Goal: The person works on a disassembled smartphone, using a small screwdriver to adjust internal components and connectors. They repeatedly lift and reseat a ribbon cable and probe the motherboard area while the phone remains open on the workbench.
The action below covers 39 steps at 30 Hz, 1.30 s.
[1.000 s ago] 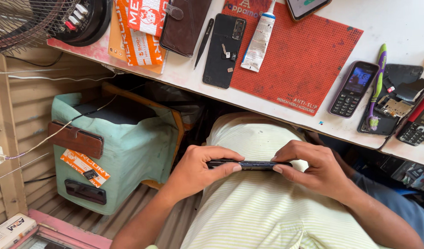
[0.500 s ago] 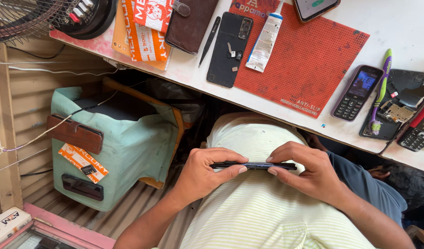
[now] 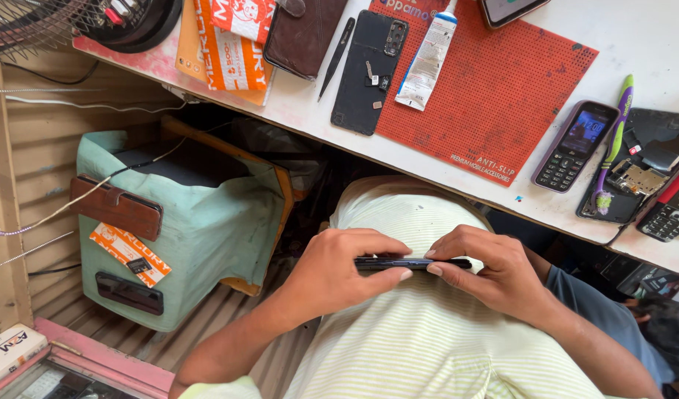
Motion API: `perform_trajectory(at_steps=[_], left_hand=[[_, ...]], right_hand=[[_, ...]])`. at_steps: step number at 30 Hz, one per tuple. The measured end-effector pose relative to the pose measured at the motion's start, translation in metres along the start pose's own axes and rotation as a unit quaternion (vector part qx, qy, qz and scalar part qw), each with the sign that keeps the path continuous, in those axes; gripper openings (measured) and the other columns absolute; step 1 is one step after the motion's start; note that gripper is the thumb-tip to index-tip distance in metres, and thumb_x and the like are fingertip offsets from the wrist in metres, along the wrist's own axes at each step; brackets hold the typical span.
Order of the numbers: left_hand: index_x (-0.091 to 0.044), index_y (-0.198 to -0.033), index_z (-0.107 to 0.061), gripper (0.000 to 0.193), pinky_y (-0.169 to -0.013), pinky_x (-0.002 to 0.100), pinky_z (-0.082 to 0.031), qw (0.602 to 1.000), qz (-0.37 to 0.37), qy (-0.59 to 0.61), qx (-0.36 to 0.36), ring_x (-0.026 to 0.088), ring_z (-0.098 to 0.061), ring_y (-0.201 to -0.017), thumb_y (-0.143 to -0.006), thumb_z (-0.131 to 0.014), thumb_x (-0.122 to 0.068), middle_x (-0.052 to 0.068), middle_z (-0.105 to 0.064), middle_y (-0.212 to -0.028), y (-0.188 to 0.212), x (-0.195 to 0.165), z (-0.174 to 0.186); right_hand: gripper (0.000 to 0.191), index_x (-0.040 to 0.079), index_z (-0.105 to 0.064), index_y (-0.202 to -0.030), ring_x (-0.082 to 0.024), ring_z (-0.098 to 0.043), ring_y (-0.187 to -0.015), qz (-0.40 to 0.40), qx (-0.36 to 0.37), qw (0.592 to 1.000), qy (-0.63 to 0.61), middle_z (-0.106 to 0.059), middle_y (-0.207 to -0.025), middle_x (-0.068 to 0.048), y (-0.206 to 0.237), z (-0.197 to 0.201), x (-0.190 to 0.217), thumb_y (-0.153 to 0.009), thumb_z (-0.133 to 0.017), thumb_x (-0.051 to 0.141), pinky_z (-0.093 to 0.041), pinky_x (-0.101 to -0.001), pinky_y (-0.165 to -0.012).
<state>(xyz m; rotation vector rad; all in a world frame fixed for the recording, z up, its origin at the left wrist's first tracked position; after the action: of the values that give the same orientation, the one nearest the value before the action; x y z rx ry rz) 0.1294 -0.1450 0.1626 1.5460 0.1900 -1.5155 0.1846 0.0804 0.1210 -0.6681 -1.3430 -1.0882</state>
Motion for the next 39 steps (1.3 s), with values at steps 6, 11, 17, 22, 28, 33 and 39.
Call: perform_trajectory(at_steps=[6,11,17,22,28,33,39], left_hand=[[-0.014,-0.099,-0.081,0.022,-0.064,0.031,-0.059,0.998,0.031,-0.041,0.039,0.018,-0.075,-0.076,-0.086,-0.073,-0.029,0.002,-0.079,-0.094,-0.007,-0.010,-0.003],[-0.013,-0.098,-0.081,0.019,-0.066,0.030,-0.059,0.998,0.037,-0.027,0.040,0.019,-0.075,-0.074,-0.088,-0.073,-0.027,0.002,-0.079,-0.092,-0.009,-0.010,-0.006],[-0.012,-0.098,-0.081,0.016,-0.065,0.032,-0.059,0.999,0.011,-0.046,0.023,0.022,-0.075,-0.074,-0.087,-0.075,-0.023,0.004,-0.079,-0.091,-0.009,-0.009,-0.004],[-0.013,-0.098,-0.081,0.016,-0.063,0.031,-0.060,0.999,0.036,-0.029,0.016,0.021,-0.076,-0.074,-0.086,-0.075,-0.022,0.002,-0.079,-0.091,-0.012,-0.006,-0.002],[-0.013,-0.098,-0.081,0.016,-0.062,0.031,-0.060,0.998,0.041,-0.034,0.015,0.020,-0.076,-0.072,-0.086,-0.075,-0.022,0.002,-0.079,-0.090,-0.015,-0.005,-0.001],[-0.013,-0.098,-0.081,0.016,-0.060,0.031,-0.061,0.998,0.054,-0.024,0.012,0.020,-0.076,-0.073,-0.086,-0.074,-0.022,0.003,-0.079,-0.090,-0.015,-0.005,-0.001],[-0.013,-0.098,-0.081,0.017,-0.061,0.031,-0.061,0.998,0.054,-0.018,0.010,0.019,-0.077,-0.074,-0.086,-0.075,-0.023,0.003,-0.080,-0.091,-0.018,-0.005,0.003]], right_hand=[[0.017,0.002,-0.073,-0.096,-0.019,-0.077,-0.085,-0.001,0.001,1.000,-0.011,-0.077,-0.093,-0.008,0.003,-0.001,0.001,-0.082,-0.080,0.007,-0.060,-0.0295,-0.074],[0.015,0.002,-0.073,-0.095,-0.018,-0.076,-0.084,-0.022,-0.007,1.000,-0.005,-0.077,-0.092,-0.008,0.006,-0.006,-0.003,-0.083,-0.079,0.007,-0.059,-0.0294,-0.073],[0.024,0.002,-0.075,-0.101,-0.019,-0.077,-0.089,-0.034,-0.021,0.999,-0.023,-0.079,-0.097,-0.008,0.013,-0.004,-0.008,-0.080,-0.083,0.011,-0.060,-0.0298,-0.077],[0.029,0.002,-0.078,-0.110,-0.021,-0.079,-0.097,-0.095,-0.041,0.994,-0.046,-0.082,-0.106,-0.010,0.025,0.009,-0.020,-0.082,-0.078,0.008,-0.062,-0.0304,-0.083],[0.023,0.003,-0.078,-0.109,-0.019,-0.079,-0.097,-0.095,-0.068,0.993,-0.033,-0.082,-0.104,-0.008,0.030,0.007,-0.026,-0.087,-0.073,0.006,-0.061,-0.0297,-0.085],[0.022,0.004,-0.077,-0.109,-0.018,-0.079,-0.097,-0.100,-0.083,0.991,-0.036,-0.081,-0.105,-0.008,0.030,0.002,-0.024,-0.088,-0.072,0.006,-0.062,-0.0290,-0.083],[0.022,0.001,-0.076,-0.109,-0.017,-0.075,-0.097,-0.092,-0.089,0.988,-0.086,-0.079,-0.105,-0.011,0.020,0.004,-0.018,-0.087,-0.073,0.003,-0.060,-0.0287,-0.085]])
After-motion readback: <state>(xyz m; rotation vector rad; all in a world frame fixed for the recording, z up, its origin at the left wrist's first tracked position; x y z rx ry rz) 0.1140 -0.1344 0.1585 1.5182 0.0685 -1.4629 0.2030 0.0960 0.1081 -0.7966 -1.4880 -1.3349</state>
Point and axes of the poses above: each hand's wrist, its own y-axis away from the middle knuckle, its own z-axis out of the back of the hand, x = y × z, the point moved 3 cm from there along -y, towards the middle knuckle
